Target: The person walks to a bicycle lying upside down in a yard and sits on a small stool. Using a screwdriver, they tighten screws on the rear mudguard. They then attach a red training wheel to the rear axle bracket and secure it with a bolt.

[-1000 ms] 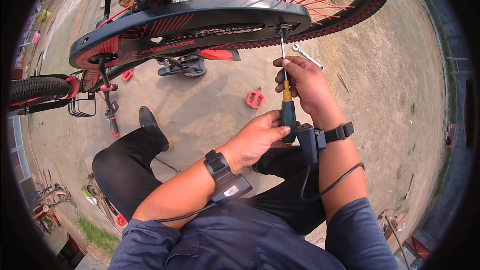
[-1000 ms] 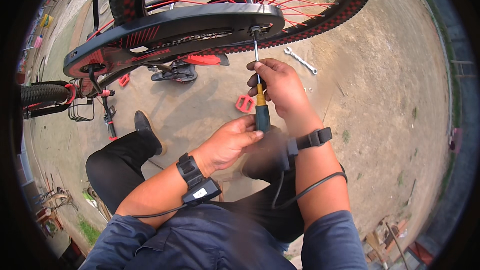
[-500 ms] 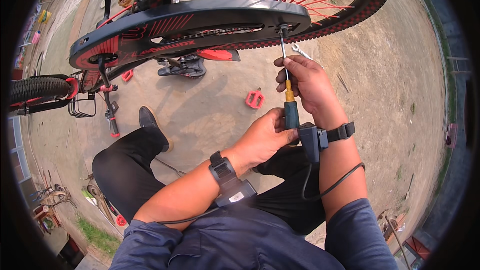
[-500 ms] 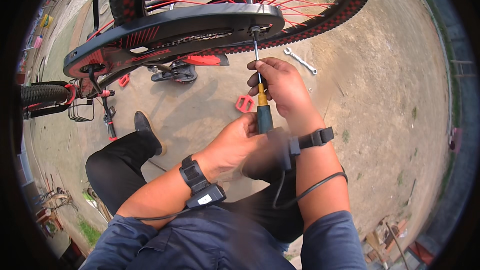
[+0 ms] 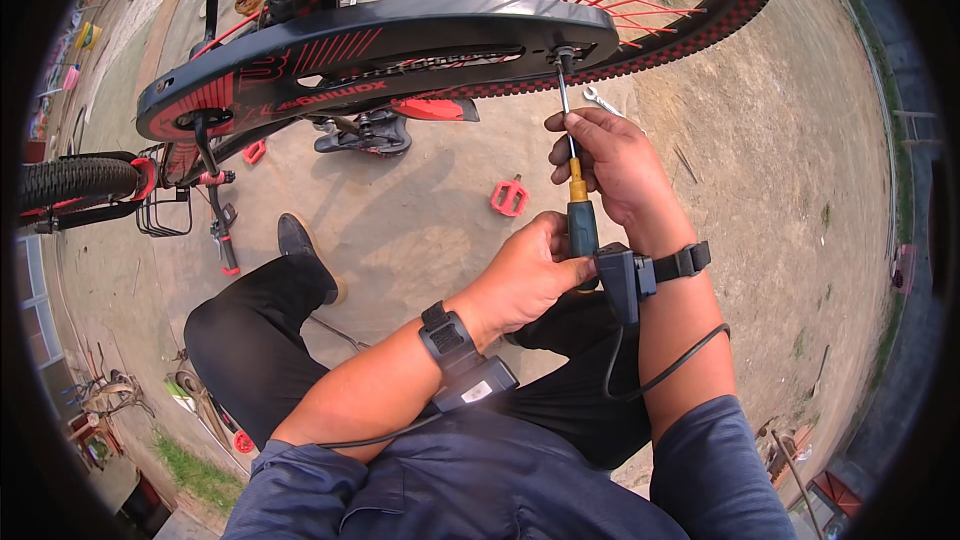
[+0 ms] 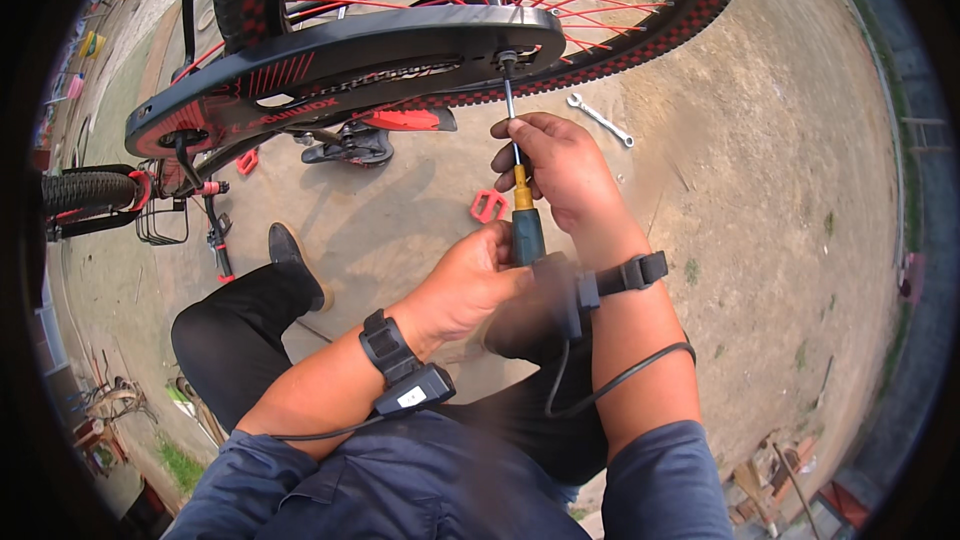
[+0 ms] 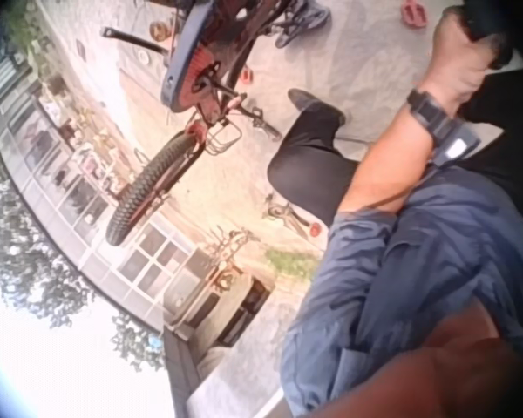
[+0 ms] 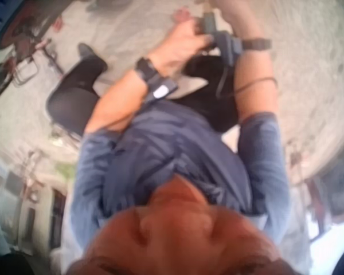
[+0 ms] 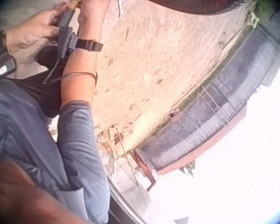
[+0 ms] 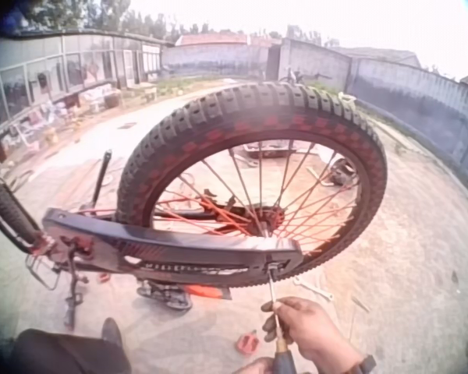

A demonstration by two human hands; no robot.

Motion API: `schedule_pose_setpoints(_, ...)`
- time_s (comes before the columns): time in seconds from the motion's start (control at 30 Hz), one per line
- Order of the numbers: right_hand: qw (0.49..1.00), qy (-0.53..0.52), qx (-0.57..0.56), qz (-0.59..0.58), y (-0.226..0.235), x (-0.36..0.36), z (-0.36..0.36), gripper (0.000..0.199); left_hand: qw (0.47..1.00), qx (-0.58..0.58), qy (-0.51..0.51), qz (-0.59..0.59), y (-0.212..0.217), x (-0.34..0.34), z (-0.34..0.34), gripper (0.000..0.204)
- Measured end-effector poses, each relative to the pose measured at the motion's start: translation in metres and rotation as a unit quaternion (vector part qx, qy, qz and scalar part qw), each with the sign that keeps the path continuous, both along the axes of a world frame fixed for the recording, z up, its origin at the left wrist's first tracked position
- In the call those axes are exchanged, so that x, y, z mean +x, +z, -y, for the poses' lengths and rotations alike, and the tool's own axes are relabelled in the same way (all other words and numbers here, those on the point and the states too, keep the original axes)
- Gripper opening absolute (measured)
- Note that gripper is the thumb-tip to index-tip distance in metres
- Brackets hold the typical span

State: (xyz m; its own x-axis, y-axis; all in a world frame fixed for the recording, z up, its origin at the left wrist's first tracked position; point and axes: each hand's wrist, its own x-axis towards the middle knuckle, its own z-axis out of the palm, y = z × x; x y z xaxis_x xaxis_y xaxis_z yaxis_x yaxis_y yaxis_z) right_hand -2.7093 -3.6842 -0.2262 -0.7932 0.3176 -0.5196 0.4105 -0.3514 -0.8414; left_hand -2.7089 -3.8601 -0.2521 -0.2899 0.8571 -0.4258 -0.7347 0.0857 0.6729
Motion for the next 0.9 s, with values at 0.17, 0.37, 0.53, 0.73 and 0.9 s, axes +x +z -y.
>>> schedule_pose_setpoints(0.17,1.000,-0.008,0.005,0.006,0.003,0.000,0.001,0.027,0.998,-0.038,-0.011,-0.039,0.010,0.003,-0.005,0.038)
schedule_pose_setpoints(0.37,1.000,-0.005,0.014,0.010,0.003,-0.001,0.001,0.027,0.988,0.038,-0.056,0.141,0.009,-0.011,0.005,0.032)
schedule_pose_setpoints(0.53,1.000,-0.001,0.018,0.012,0.004,-0.002,0.002,0.027,0.995,0.018,-0.054,0.077,0.003,-0.007,0.004,0.030)
schedule_pose_setpoints(0.73,1.000,0.000,0.016,0.005,0.002,-0.001,0.000,0.027,0.998,0.010,-0.028,0.051,0.005,0.000,-0.001,0.032)
schedule_pose_setpoints(0.9,1.000,-0.001,0.019,0.008,0.004,-0.001,0.000,0.026,0.998,-0.019,-0.016,0.052,0.013,0.000,-0.002,0.033)
